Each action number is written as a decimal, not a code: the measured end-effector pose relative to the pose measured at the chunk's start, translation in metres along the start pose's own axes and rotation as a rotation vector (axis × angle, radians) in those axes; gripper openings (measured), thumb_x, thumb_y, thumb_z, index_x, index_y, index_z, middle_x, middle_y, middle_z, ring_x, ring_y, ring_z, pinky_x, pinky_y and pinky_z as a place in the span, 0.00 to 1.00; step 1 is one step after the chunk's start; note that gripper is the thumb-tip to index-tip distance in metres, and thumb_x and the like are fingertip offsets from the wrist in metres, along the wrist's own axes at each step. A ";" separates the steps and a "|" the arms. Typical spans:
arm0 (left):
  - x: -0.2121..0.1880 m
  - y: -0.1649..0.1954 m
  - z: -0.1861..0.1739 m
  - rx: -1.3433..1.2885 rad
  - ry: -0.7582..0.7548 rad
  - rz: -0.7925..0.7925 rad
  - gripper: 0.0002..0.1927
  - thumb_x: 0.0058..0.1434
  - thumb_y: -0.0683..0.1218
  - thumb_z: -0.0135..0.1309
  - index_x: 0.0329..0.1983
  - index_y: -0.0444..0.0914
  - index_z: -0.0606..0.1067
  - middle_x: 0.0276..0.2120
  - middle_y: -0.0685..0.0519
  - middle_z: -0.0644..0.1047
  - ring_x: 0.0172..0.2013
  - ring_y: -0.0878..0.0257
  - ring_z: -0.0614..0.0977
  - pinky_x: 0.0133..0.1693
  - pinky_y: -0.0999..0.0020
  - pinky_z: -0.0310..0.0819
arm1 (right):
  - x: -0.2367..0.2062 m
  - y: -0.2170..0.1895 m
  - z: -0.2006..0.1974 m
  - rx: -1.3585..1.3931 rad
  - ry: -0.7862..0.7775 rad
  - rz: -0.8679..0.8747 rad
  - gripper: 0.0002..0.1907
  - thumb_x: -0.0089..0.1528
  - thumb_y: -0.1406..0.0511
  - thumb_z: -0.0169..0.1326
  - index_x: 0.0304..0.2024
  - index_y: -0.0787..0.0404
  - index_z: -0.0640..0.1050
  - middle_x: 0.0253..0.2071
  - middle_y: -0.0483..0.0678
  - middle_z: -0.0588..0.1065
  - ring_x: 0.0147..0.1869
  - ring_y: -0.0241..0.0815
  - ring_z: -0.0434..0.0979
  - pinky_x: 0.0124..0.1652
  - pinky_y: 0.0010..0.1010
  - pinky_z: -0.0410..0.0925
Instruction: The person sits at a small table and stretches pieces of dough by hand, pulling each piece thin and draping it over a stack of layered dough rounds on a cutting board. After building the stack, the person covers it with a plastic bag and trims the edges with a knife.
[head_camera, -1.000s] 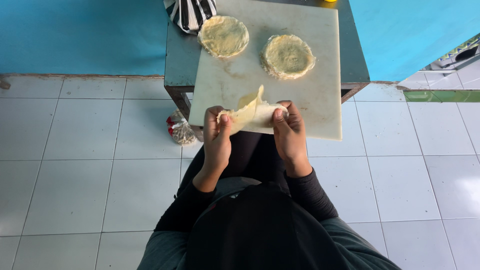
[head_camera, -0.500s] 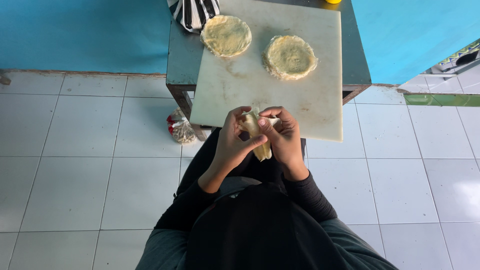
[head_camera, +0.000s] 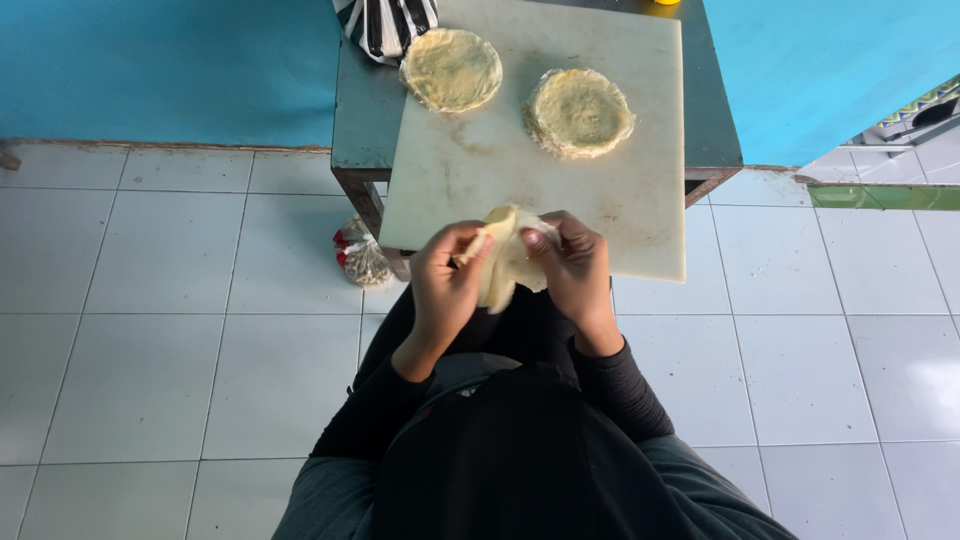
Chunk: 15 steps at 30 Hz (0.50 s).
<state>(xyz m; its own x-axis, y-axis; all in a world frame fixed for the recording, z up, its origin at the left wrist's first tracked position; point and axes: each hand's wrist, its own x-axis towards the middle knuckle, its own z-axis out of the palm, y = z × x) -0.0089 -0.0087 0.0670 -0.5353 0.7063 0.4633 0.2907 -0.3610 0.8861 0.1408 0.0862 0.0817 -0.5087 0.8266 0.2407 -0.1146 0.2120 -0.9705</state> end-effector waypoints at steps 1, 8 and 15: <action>0.003 -0.005 -0.004 -0.072 0.048 -0.037 0.05 0.70 0.39 0.58 0.46 0.33 0.79 0.35 0.53 0.81 0.33 0.72 0.78 0.36 0.78 0.73 | 0.002 0.001 -0.005 0.025 0.024 -0.004 0.09 0.69 0.67 0.60 0.47 0.68 0.80 0.37 0.45 0.78 0.39 0.29 0.73 0.40 0.21 0.69; 0.021 -0.025 -0.034 -0.686 0.408 -0.201 0.08 0.67 0.42 0.56 0.48 0.38 0.75 0.41 0.55 0.80 0.43 0.70 0.81 0.48 0.72 0.77 | 0.019 -0.004 -0.041 0.417 0.162 0.038 0.09 0.69 0.68 0.55 0.48 0.68 0.77 0.40 0.47 0.79 0.41 0.34 0.78 0.43 0.27 0.73; 0.024 -0.009 -0.075 -0.303 0.087 -0.114 0.09 0.78 0.45 0.54 0.45 0.32 0.75 0.40 0.50 0.76 0.38 0.68 0.78 0.42 0.73 0.74 | 0.022 -0.034 -0.088 0.291 0.068 -0.012 0.06 0.73 0.68 0.53 0.48 0.67 0.76 0.42 0.48 0.79 0.43 0.36 0.79 0.46 0.27 0.73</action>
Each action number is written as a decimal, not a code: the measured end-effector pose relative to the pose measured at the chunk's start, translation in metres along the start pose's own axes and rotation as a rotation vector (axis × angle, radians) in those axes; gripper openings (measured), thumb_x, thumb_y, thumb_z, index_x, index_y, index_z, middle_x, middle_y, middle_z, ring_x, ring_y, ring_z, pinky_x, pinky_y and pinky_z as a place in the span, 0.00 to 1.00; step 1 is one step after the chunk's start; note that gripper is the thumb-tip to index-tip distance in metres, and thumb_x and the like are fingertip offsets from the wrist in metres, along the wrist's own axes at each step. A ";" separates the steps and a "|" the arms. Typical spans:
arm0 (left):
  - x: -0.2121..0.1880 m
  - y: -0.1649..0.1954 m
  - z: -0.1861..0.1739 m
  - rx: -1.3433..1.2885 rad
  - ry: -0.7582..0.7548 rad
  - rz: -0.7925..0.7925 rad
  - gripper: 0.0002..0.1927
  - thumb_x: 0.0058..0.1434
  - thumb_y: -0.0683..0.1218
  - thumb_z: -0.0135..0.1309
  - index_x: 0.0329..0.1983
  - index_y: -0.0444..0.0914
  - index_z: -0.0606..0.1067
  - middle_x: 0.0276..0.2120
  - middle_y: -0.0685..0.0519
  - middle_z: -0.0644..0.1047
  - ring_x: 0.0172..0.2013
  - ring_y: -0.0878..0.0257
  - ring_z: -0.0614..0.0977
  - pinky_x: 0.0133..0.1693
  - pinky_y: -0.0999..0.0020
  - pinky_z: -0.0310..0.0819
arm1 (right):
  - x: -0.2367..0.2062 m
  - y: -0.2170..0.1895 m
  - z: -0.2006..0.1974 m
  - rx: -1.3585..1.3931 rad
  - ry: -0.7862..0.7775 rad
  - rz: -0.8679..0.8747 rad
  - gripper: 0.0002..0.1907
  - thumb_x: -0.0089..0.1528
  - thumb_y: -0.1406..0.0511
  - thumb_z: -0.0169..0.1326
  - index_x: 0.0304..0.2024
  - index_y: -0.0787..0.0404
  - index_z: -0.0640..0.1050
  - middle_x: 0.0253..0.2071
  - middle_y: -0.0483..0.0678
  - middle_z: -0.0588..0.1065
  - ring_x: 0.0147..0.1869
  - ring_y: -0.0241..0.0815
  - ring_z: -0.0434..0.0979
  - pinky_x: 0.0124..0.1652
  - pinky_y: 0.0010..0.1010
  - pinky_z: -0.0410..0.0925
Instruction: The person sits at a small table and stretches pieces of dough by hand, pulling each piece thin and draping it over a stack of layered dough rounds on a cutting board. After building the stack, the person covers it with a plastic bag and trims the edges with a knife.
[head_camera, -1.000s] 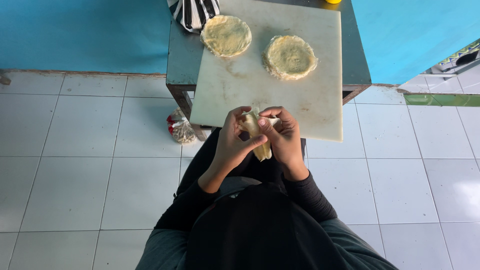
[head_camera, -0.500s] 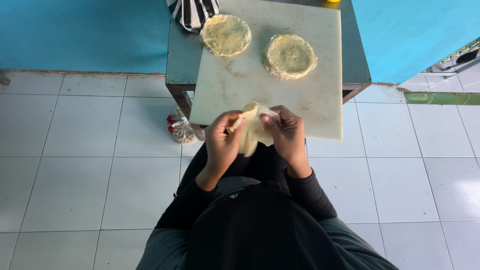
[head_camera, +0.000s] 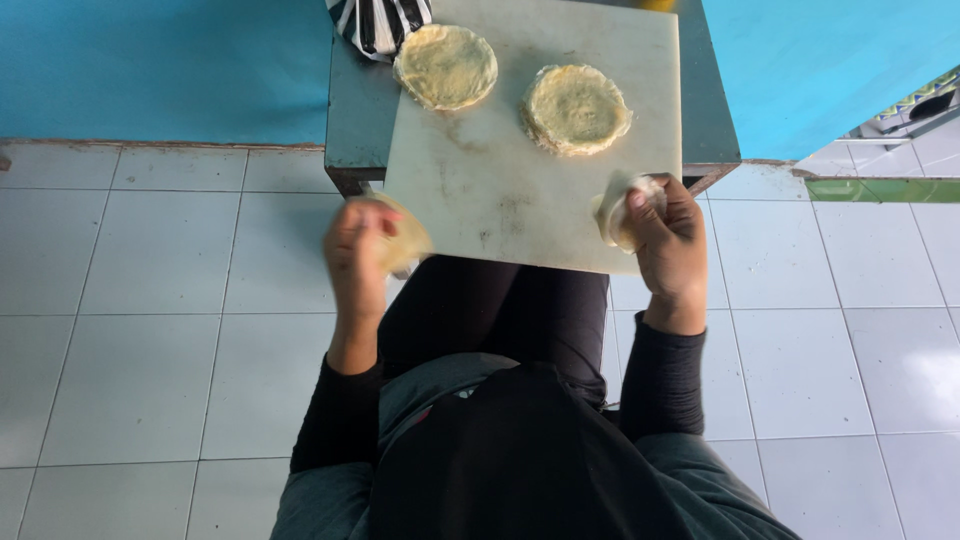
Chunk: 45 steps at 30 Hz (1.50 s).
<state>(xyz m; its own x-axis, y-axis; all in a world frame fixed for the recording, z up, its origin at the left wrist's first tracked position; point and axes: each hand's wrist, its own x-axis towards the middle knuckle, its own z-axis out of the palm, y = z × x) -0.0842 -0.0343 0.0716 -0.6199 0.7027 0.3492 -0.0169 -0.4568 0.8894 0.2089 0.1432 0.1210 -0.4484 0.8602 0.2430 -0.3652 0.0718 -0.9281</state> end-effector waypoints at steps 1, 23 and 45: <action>-0.001 0.004 0.006 0.136 -0.105 -0.010 0.09 0.76 0.45 0.55 0.46 0.33 0.74 0.42 0.49 0.77 0.38 0.68 0.79 0.41 0.73 0.76 | -0.002 -0.005 -0.001 -0.092 -0.079 0.035 0.06 0.71 0.70 0.55 0.48 0.67 0.77 0.42 0.48 0.79 0.44 0.35 0.79 0.47 0.27 0.73; 0.230 -0.095 0.152 0.861 -0.635 1.132 0.05 0.61 0.41 0.56 0.37 0.45 0.80 0.39 0.61 0.78 0.34 0.64 0.80 0.42 0.63 0.72 | 0.155 0.031 -0.043 -1.273 -0.086 -0.639 0.13 0.57 0.79 0.57 0.37 0.58 0.83 0.42 0.45 0.82 0.50 0.45 0.80 0.51 0.34 0.68; 0.197 -0.137 0.115 0.913 -0.677 0.905 0.06 0.59 0.40 0.59 0.39 0.41 0.80 0.37 0.57 0.80 0.34 0.58 0.82 0.39 0.62 0.74 | 0.126 0.078 -0.050 -1.402 -0.221 -0.498 0.17 0.60 0.77 0.54 0.43 0.52 0.85 0.47 0.43 0.81 0.54 0.45 0.78 0.58 0.37 0.63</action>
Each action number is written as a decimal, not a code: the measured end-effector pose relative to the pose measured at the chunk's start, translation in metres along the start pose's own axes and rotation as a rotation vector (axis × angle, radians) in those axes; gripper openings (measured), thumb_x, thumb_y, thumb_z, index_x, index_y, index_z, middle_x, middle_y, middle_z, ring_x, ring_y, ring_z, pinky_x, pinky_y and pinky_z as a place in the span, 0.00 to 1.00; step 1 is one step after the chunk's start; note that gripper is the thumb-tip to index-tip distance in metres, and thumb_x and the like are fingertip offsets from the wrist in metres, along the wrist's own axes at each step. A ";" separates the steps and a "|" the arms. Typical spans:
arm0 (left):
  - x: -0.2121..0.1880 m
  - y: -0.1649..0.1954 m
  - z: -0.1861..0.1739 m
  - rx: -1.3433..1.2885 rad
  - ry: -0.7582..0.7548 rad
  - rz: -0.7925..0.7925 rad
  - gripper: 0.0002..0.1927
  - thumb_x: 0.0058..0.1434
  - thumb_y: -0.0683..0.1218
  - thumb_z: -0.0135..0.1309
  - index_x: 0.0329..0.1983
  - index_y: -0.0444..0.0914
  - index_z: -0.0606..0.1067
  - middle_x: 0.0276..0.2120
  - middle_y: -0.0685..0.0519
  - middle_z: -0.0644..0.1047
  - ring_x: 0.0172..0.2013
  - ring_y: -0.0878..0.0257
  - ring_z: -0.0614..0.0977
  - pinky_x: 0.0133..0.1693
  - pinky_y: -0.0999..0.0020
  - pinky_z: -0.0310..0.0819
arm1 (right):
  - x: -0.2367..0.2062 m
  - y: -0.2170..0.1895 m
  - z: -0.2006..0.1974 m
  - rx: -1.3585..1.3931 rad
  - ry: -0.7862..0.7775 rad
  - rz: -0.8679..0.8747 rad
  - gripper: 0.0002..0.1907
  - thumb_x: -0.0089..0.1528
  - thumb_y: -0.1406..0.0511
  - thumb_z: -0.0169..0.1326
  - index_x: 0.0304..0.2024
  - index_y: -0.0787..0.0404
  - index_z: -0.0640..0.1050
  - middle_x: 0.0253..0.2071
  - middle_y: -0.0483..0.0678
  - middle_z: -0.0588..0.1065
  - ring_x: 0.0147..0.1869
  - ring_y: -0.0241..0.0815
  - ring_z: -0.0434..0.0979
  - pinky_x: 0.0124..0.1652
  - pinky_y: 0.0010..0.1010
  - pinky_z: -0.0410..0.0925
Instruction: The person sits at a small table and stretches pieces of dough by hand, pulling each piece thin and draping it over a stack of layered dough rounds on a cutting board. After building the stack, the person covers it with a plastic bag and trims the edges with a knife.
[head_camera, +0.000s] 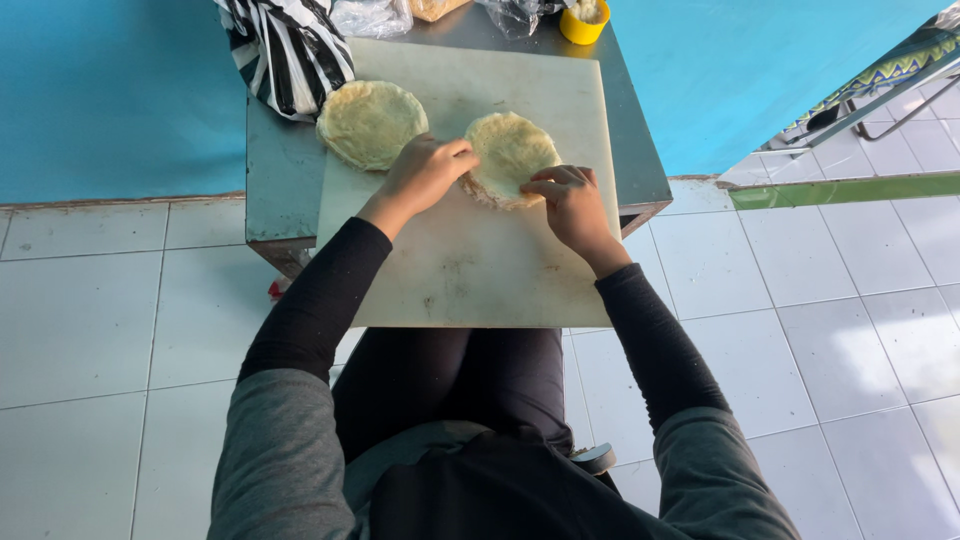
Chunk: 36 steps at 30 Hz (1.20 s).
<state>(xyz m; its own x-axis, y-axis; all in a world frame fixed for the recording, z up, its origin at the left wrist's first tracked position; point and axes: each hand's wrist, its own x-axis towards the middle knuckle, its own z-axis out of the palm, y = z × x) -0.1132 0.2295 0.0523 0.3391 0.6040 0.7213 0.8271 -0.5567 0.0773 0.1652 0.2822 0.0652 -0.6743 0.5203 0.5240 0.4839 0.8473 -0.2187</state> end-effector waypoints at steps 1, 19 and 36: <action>0.003 0.005 -0.005 -0.029 0.035 -0.009 0.06 0.60 0.41 0.60 0.41 0.40 0.79 0.38 0.56 0.80 0.34 0.57 0.82 0.39 0.62 0.74 | 0.001 -0.004 -0.004 0.004 -0.009 0.010 0.17 0.60 0.78 0.54 0.43 0.52 0.85 0.48 0.43 0.81 0.55 0.45 0.78 0.59 0.37 0.63; 0.065 0.035 -0.057 -0.541 -0.066 -0.496 0.14 0.59 0.44 0.67 0.42 0.33 0.76 0.29 0.50 0.77 0.28 0.63 0.78 0.34 0.67 0.72 | 0.070 -0.017 -0.056 0.827 0.104 0.164 0.05 0.70 0.69 0.58 0.44 0.67 0.76 0.42 0.43 0.77 0.49 0.28 0.74 0.53 0.24 0.70; 0.026 -0.008 0.063 -0.390 0.111 -0.634 0.07 0.60 0.41 0.61 0.36 0.34 0.75 0.30 0.46 0.80 0.32 0.52 0.82 0.35 0.60 0.74 | 0.060 0.055 0.045 0.236 0.130 0.341 0.09 0.63 0.64 0.63 0.41 0.62 0.80 0.35 0.50 0.77 0.34 0.44 0.76 0.35 0.35 0.69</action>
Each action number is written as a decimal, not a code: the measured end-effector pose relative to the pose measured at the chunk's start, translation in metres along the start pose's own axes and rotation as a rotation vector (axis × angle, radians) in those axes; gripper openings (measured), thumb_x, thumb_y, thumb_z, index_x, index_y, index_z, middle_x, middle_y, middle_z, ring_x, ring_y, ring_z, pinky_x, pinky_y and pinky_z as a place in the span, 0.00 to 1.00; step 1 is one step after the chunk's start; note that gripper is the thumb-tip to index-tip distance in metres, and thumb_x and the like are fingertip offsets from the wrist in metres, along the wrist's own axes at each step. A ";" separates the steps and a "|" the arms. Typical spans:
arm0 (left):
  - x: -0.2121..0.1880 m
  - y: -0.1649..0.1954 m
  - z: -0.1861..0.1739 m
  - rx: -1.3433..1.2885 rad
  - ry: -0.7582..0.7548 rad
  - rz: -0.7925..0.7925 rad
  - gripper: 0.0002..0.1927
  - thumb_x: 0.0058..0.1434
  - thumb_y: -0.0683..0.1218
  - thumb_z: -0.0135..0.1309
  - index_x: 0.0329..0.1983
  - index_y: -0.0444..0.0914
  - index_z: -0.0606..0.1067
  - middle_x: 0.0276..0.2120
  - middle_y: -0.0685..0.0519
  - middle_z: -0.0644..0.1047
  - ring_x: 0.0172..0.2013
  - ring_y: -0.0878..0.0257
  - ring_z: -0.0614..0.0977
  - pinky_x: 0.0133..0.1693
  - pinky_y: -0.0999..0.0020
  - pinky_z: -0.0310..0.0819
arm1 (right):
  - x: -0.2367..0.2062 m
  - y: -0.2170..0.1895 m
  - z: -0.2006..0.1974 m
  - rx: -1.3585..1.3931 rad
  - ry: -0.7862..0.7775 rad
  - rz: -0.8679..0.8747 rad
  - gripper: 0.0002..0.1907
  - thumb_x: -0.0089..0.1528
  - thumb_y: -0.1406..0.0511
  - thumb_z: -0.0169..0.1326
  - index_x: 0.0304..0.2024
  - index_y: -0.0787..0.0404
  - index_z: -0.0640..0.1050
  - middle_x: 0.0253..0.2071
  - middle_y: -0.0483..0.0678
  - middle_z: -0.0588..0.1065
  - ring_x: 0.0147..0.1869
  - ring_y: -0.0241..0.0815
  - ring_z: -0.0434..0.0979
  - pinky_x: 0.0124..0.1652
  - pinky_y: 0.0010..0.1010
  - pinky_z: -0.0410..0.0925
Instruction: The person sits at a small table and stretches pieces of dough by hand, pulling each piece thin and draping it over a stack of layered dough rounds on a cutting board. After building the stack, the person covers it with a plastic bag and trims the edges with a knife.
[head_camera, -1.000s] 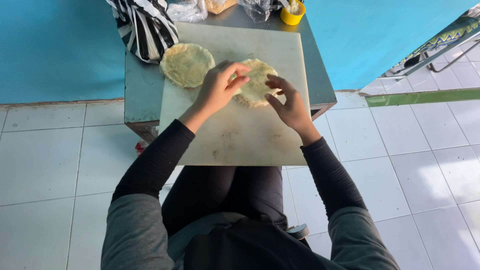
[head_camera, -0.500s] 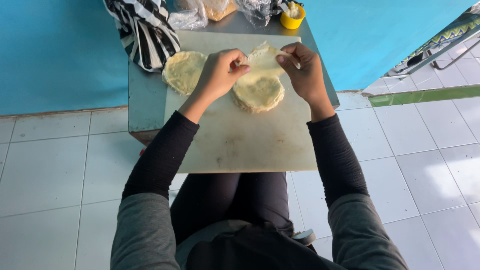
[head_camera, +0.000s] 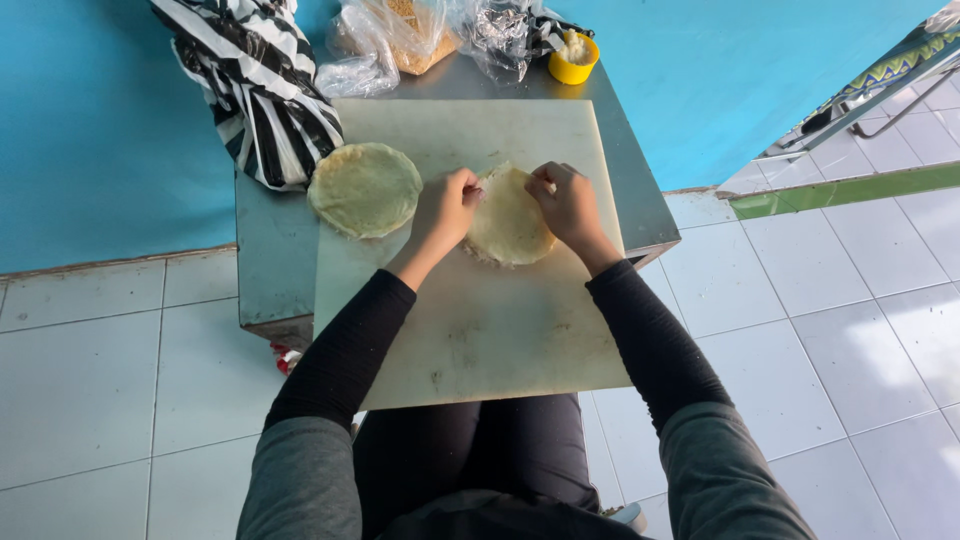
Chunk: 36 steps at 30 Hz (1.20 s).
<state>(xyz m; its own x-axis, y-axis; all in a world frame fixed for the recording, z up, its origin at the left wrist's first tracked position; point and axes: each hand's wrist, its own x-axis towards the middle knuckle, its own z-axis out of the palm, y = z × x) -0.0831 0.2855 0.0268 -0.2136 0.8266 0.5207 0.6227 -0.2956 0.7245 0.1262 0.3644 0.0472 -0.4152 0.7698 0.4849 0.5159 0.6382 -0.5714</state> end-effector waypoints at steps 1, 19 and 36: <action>-0.002 -0.004 0.002 0.046 0.005 0.001 0.07 0.60 0.41 0.62 0.36 0.34 0.75 0.31 0.46 0.80 0.33 0.50 0.82 0.36 0.58 0.74 | -0.004 0.000 0.003 -0.039 0.018 -0.057 0.09 0.62 0.64 0.63 0.41 0.62 0.80 0.36 0.51 0.78 0.36 0.48 0.77 0.36 0.37 0.69; 0.004 -0.003 0.007 0.360 -0.229 -0.303 0.31 0.57 0.60 0.64 0.51 0.33 0.71 0.49 0.41 0.77 0.50 0.45 0.79 0.48 0.50 0.74 | -0.010 0.021 0.017 -0.251 -0.183 0.177 0.24 0.62 0.54 0.60 0.55 0.61 0.78 0.54 0.56 0.71 0.62 0.58 0.67 0.57 0.46 0.61; 0.033 -0.023 0.027 0.116 -0.376 -0.248 0.26 0.47 0.50 0.65 0.49 0.38 0.76 0.46 0.42 0.81 0.49 0.44 0.80 0.49 0.54 0.74 | 0.055 0.049 0.008 -0.071 -0.635 0.088 0.33 0.49 0.55 0.68 0.51 0.66 0.77 0.47 0.55 0.76 0.52 0.49 0.74 0.49 0.35 0.67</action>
<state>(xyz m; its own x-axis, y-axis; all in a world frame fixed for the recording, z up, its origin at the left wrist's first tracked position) -0.0842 0.3326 0.0156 -0.0923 0.9882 0.1222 0.6722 -0.0287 0.7398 0.1228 0.4379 0.0407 -0.7206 0.6907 -0.0609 0.6078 0.5869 -0.5350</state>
